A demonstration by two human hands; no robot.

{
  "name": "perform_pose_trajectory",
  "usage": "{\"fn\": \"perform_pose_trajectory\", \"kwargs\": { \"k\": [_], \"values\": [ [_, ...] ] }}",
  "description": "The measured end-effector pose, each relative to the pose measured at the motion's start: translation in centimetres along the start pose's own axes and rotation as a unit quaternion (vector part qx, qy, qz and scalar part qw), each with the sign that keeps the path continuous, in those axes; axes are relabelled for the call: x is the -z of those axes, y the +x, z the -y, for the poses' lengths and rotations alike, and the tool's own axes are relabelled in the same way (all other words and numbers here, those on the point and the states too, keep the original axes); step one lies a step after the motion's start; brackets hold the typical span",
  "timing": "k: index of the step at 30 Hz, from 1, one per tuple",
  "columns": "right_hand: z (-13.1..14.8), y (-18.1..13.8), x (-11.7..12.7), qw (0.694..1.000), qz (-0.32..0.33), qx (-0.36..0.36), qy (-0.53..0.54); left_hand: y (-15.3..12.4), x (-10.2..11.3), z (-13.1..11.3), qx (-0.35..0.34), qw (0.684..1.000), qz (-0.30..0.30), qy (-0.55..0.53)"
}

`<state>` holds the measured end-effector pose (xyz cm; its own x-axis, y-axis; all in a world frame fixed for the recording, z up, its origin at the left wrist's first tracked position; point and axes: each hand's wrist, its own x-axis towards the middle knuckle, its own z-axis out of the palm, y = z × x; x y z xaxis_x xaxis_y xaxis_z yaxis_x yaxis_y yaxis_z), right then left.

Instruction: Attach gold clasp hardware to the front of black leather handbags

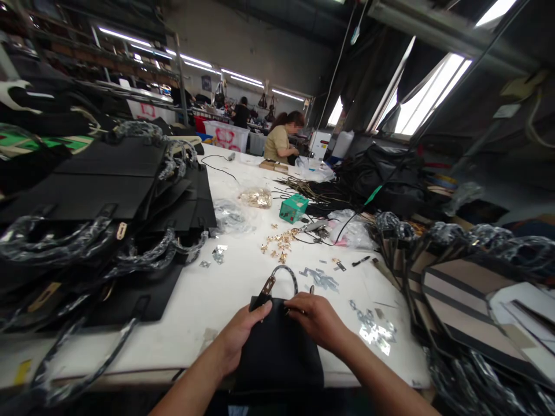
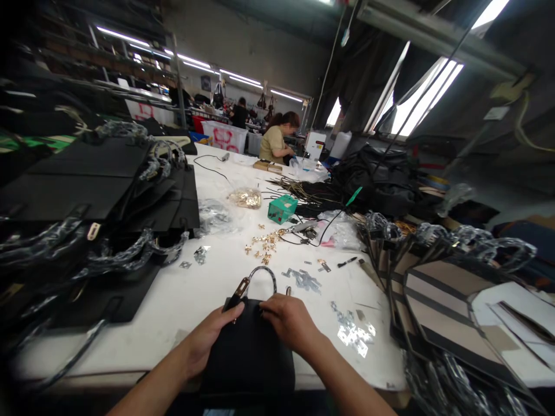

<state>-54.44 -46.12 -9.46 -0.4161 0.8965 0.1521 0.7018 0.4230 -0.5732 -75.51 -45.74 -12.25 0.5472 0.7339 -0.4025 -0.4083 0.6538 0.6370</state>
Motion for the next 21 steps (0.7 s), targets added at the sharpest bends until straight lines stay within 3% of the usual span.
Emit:
{"fn": "perform_pose_trajectory", "kwargs": {
  "k": [16,21],
  "values": [
    [-0.6,0.7,0.0,0.999,0.037,0.038,-0.005,0.2,0.0,0.2,0.002,1.000,-0.021,0.000],
    [-1.6,-0.1,-1.0,0.998,-0.035,0.005,0.060,0.4,0.1,0.6,0.012,0.999,-0.035,-0.015]
  ]
}}
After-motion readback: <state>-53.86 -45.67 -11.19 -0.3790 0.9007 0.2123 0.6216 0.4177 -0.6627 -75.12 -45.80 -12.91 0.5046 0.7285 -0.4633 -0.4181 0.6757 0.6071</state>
